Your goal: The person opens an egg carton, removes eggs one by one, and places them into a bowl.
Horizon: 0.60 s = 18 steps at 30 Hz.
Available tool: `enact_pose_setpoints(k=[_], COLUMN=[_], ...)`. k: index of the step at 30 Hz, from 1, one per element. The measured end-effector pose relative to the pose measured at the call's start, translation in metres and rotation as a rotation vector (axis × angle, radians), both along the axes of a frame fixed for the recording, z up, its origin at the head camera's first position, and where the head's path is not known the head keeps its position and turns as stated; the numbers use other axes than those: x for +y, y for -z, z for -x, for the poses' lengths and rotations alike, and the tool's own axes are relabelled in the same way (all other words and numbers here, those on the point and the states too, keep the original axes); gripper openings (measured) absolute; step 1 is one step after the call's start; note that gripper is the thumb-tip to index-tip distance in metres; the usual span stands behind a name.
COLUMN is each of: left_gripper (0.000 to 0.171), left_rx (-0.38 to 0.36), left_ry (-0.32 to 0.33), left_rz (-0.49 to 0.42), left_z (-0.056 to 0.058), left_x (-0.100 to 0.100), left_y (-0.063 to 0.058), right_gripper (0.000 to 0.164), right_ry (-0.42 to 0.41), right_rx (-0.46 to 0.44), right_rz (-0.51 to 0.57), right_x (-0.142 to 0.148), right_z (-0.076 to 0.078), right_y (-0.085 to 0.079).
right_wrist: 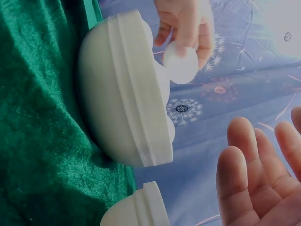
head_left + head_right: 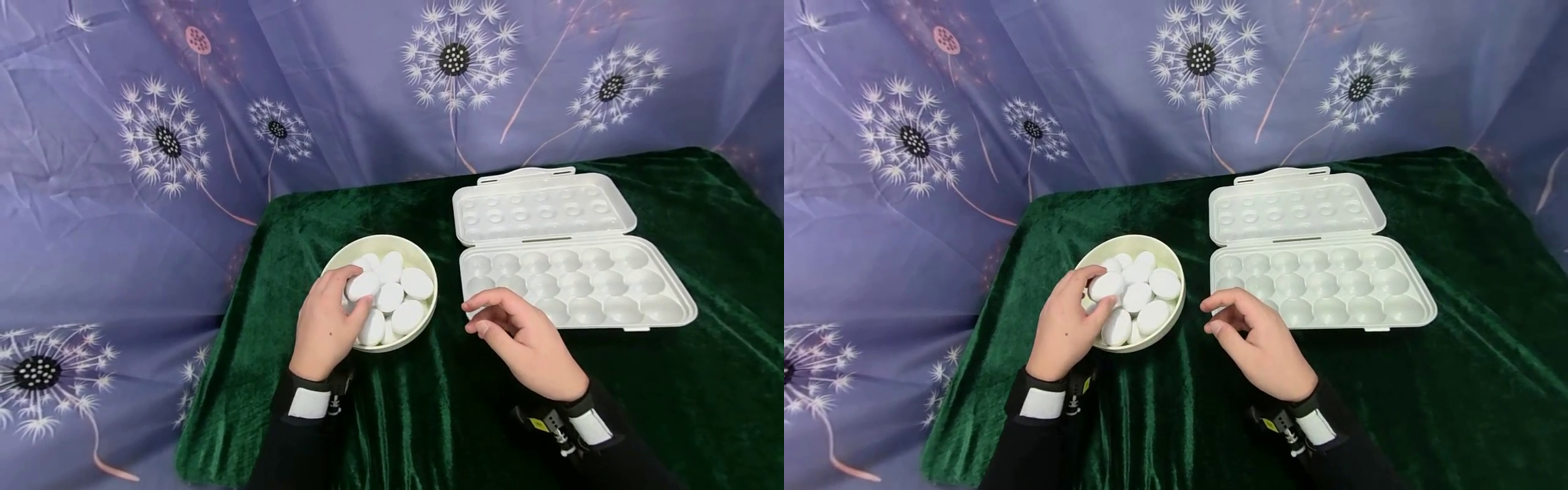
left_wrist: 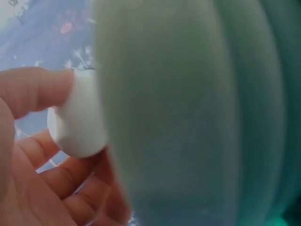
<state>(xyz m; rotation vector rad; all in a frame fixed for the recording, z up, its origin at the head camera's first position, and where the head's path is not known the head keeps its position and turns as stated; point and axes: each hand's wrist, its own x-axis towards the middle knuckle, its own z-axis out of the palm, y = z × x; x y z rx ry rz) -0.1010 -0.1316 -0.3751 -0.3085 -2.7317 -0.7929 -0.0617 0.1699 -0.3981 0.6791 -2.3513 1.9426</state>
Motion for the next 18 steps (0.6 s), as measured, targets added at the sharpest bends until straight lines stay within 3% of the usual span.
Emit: enact_pose_setpoints(k=[5, 14, 18], left_gripper=[0.041, 0.04, 0.041], left_rx=[-0.028, -0.107, -0.101], left_ry=[-0.045, -0.051, -0.057], left_rz=[0.029, 0.115, 0.125], left_z=[0.006, 0.011, 0.012], left_x=[-0.004, 0.003, 0.004], left_y=[0.005, 0.014, 0.016], right_gripper=[0.031, 0.031, 0.028], right_ry=[0.006, 0.0, -0.01], right_rx=[0.0, -0.007, -0.025], right_rz=[-0.006, -0.038, -0.045], right_x=[-0.002, -0.002, -0.001], right_z=[0.001, -0.002, -0.001], right_y=[0.0, 0.004, 0.007])
